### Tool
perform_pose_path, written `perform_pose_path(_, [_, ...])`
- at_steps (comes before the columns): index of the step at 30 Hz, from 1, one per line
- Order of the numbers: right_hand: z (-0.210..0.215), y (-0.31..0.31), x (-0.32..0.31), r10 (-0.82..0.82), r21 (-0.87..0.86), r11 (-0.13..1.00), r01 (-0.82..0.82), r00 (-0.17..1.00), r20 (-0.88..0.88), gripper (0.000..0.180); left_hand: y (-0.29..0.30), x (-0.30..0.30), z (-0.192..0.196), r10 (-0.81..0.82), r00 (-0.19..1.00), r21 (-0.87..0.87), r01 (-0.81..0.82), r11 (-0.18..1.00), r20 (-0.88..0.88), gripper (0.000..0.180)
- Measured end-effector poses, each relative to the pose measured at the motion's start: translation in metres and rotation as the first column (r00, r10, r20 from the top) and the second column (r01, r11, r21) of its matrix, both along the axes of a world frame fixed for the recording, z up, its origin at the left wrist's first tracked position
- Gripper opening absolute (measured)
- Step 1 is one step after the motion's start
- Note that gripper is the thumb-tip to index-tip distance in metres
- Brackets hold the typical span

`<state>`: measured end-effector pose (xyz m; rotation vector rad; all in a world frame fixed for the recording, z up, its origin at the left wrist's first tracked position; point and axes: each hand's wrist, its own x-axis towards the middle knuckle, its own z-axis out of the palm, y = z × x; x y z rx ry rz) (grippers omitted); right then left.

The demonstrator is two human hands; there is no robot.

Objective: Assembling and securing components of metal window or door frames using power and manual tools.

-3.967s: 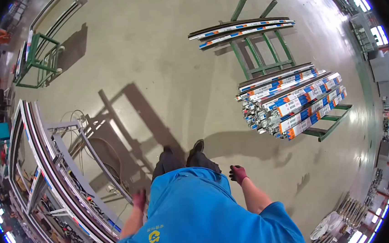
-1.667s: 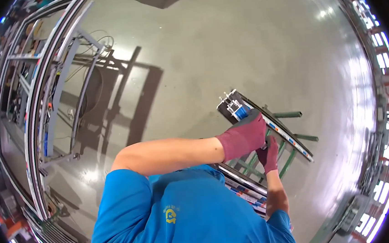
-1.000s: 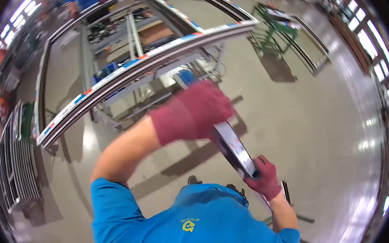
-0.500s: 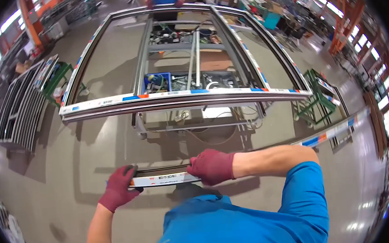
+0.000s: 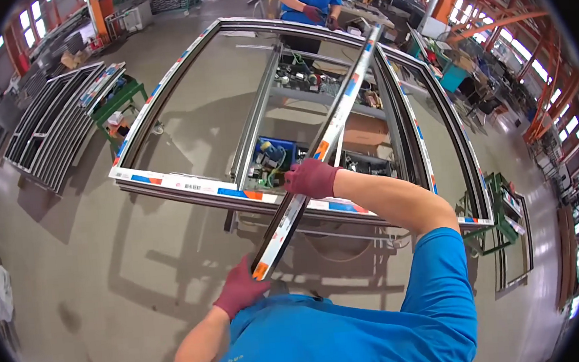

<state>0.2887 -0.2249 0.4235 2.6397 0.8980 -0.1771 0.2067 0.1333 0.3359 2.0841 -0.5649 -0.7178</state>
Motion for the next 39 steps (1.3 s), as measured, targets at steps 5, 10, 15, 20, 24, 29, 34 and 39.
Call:
perform_pose_path(5, [-0.011,-0.039,0.096,-0.031,-0.098,0.995,0.026,0.999,-0.043,0.035,-0.065,0.053,0.014,0.094,0.994,-0.015,-0.094,0.996,0.051,0.077])
perform_pose_path(10, [-0.024,-0.064,0.168,-0.084,-0.139,0.987,0.079,0.996,-0.024,0.042,-0.101,0.121,-0.019,0.103,0.995,-0.062,-0.102,0.993,0.005,0.082])
perform_pose_path(15, [-0.031,-0.083,0.213,-0.088,-0.086,0.993,0.087,0.996,-0.011,0.034,-0.125,0.162,-0.035,0.123,0.992,-0.03,-0.123,0.992,-0.002,0.086])
perform_pose_path(20, [-0.052,-0.117,0.233,-0.135,-0.056,0.988,0.143,0.983,0.124,0.02,-0.154,0.176,-0.047,0.137,0.991,-0.072,-0.137,0.988,-0.005,0.09])
perform_pose_path(24, [-0.03,-0.134,0.231,-0.176,-0.017,0.983,0.182,0.97,0.167,0.031,-0.179,0.178,-0.042,0.127,0.987,-0.055,-0.133,0.99,-0.101,0.114])
perform_pose_path(29, [-0.079,-0.103,0.143,-0.847,0.93,0.295,0.219,0.51,0.148,0.059,-0.202,0.181,-0.013,0.159,0.975,0.039,-0.155,0.987,-0.153,0.116])
perform_pose_path(34, [-0.158,-0.033,0.061,-0.187,0.383,-0.874,0.3,0.519,-0.834,0.074,-0.224,0.17,-0.009,0.069,0.969,-0.093,-0.093,0.991,-0.239,0.11])
perform_pose_path(39, [-0.114,-0.059,0.065,-0.09,0.28,-0.922,0.267,0.557,-0.826,0.048,-0.207,0.17,-0.032,-0.052,0.981,-0.617,-0.077,0.783,-0.188,0.041])
